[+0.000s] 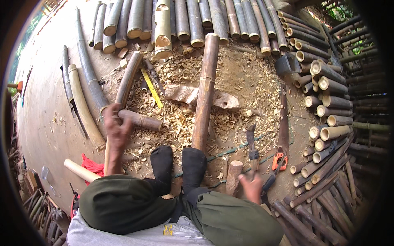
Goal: The person is sitting on the ground in a workshop, using a knife and a wooden mallet to carve and shape bamboo poles. They repeatedly strike the knife to cut the bamboo, then use a smaller wooden tool to clear the interior and smooth the edges. The person handles multiple bamboo pieces, stacking some and working on others.
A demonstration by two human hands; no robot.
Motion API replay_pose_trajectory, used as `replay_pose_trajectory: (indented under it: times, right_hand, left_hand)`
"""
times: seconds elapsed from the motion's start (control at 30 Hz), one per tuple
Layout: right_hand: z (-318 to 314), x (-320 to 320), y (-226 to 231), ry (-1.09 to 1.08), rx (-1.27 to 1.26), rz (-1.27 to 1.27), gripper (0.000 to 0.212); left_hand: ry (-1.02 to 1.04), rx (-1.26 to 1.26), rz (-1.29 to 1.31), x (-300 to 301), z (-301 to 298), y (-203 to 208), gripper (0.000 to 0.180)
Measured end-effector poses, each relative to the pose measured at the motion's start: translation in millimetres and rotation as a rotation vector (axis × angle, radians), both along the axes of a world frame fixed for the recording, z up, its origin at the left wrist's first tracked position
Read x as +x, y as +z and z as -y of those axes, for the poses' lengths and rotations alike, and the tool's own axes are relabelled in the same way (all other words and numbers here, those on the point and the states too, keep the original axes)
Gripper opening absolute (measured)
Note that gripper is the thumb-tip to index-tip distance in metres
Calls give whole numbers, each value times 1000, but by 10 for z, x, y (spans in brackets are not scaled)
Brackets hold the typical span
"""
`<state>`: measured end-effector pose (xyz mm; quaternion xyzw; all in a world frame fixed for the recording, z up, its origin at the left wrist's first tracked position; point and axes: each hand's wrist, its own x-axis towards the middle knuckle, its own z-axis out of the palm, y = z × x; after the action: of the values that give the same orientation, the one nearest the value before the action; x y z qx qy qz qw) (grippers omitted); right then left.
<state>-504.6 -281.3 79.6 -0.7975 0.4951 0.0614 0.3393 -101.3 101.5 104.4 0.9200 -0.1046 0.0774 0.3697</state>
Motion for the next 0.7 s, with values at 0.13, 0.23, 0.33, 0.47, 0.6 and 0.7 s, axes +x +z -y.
replay_pose_trajectory:
  times: [0.13,0.23,0.33,0.47,0.6,0.7]
  right_hand:
    - [-887,-648,-615,-179,-23,-270,53]
    - [-1057,-690,-704,-191,18,-295,53]
    - [-1085,-766,-765,-206,27,-297,53]
    - [-1074,-802,-844,-216,59,-287,54]
    - [-1059,-848,-803,-231,77,-286,55]
    - [-1051,-820,-780,-230,98,-278,56]
  left_hand:
    - [-341,-199,-752,-362,981,-346,68]
    - [-479,-127,-673,-617,1470,-1078,82]
    - [-519,-341,-829,-710,1701,-1291,76]
    - [-490,-187,-794,-819,1754,-1229,71]
    - [-541,-241,-834,-799,1798,-1147,70]
    - [-543,-317,-797,-911,1891,-1227,66]
